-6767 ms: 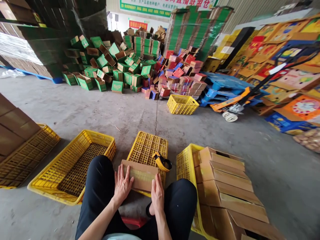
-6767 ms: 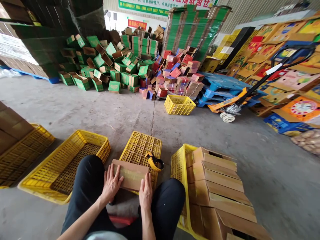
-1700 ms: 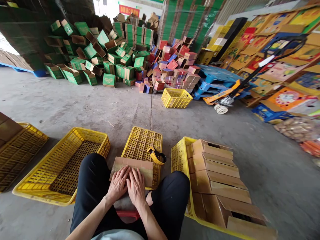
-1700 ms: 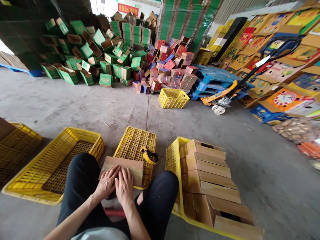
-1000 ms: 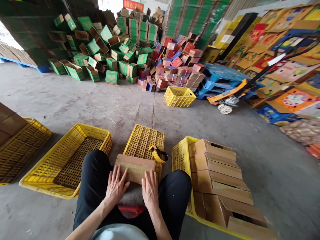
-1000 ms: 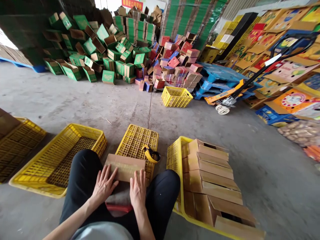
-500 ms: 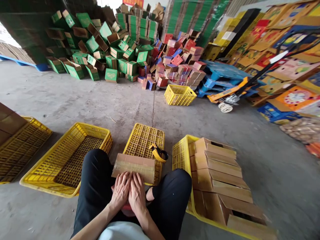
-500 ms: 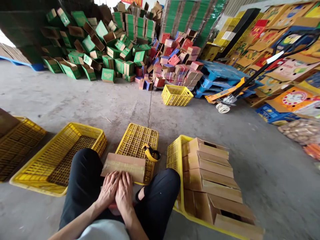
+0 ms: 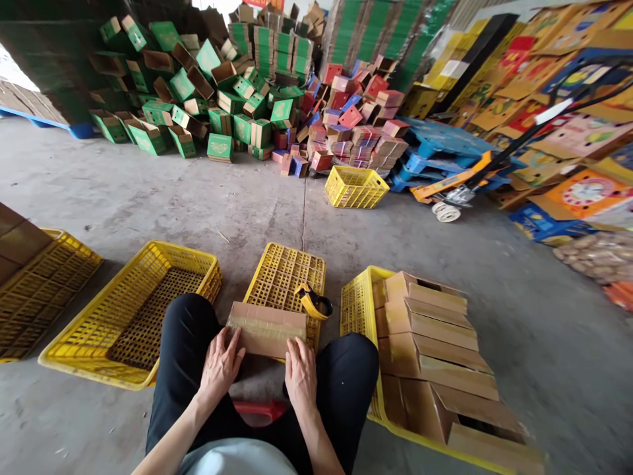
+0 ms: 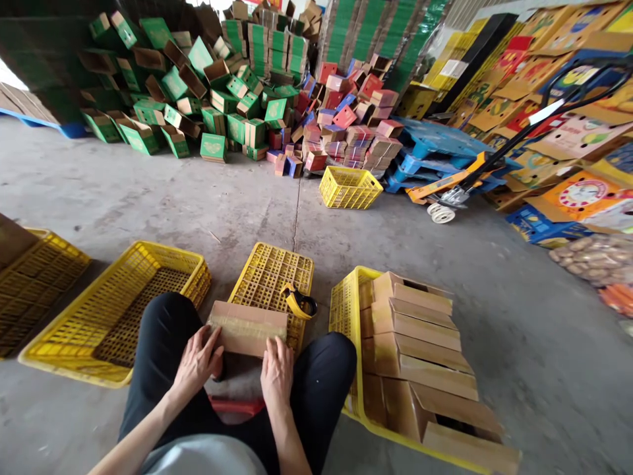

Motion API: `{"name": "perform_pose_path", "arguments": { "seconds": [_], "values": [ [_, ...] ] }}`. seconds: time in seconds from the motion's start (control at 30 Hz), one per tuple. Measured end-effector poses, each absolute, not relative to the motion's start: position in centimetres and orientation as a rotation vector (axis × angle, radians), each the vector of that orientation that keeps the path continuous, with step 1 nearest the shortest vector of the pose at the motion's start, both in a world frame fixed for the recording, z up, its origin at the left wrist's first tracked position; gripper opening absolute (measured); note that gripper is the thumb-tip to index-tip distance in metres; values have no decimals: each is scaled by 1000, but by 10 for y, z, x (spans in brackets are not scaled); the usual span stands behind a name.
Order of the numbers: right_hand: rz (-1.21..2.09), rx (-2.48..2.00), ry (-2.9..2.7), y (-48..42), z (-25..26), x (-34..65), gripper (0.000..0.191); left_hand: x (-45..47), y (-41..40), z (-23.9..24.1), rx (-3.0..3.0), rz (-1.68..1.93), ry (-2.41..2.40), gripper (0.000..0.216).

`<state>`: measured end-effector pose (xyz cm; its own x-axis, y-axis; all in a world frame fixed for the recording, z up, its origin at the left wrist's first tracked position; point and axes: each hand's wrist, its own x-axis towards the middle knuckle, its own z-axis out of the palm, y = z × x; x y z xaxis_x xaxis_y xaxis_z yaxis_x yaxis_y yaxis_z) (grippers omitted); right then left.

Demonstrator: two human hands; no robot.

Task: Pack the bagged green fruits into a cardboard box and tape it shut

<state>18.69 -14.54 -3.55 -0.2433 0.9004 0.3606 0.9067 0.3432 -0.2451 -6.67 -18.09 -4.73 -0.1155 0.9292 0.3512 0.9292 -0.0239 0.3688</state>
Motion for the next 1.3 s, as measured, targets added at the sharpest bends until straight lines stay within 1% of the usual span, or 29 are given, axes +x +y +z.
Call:
{"name": "perform_pose_path", "arguments": {
  "seconds": [0.13,0.23,0.3,0.37,0.47,0.6,0.73,0.8,0.93,1.07,1.2,1.3],
  "values": [
    [-22,-1646,-2143,-146,-35,170,39,-58,-171,-47,-2034,-858,-2177,48],
    [52,-1565,-2226,-144,-32,140,39,-48,-160,-47,-2115,-932,-2131,45],
    [141,-1447,-2314,-140,-30,118,43,-42,-154,-48,-2217,-963,-2094,45],
    [191,-1332,-2371,-135,-27,100,50,-40,-150,-49,-2286,-1003,-2068,45],
    [249,-1261,-2387,-126,-22,91,54,-42,-146,-50,-2321,-1052,-2050,47],
    [249,-1370,-2369,-118,-16,103,49,-42,-143,-49,-2272,-1028,-2056,46],
    [159,-1602,-2282,-115,-14,124,41,-43,-143,-47,-2156,-956,-2118,41],
    [113,-1640,-2250,-113,-15,138,39,-46,-143,-45,-2128,-942,-2133,41],
    [65,-1617,-2217,-106,-20,172,41,-52,-142,-43,-2130,-931,-2137,43],
    [144,-1542,-2103,-96,-23,201,43,-52,-141,-42,-2120,-925,-2171,46],
    [187,-1497,-2031,-95,-31,209,46,-50,-141,-44,-2094,-919,-2195,47],
    [116,-1556,-2055,-107,-43,204,50,-47,-145,-47,-2099,-895,-2186,49]
  ]
}}
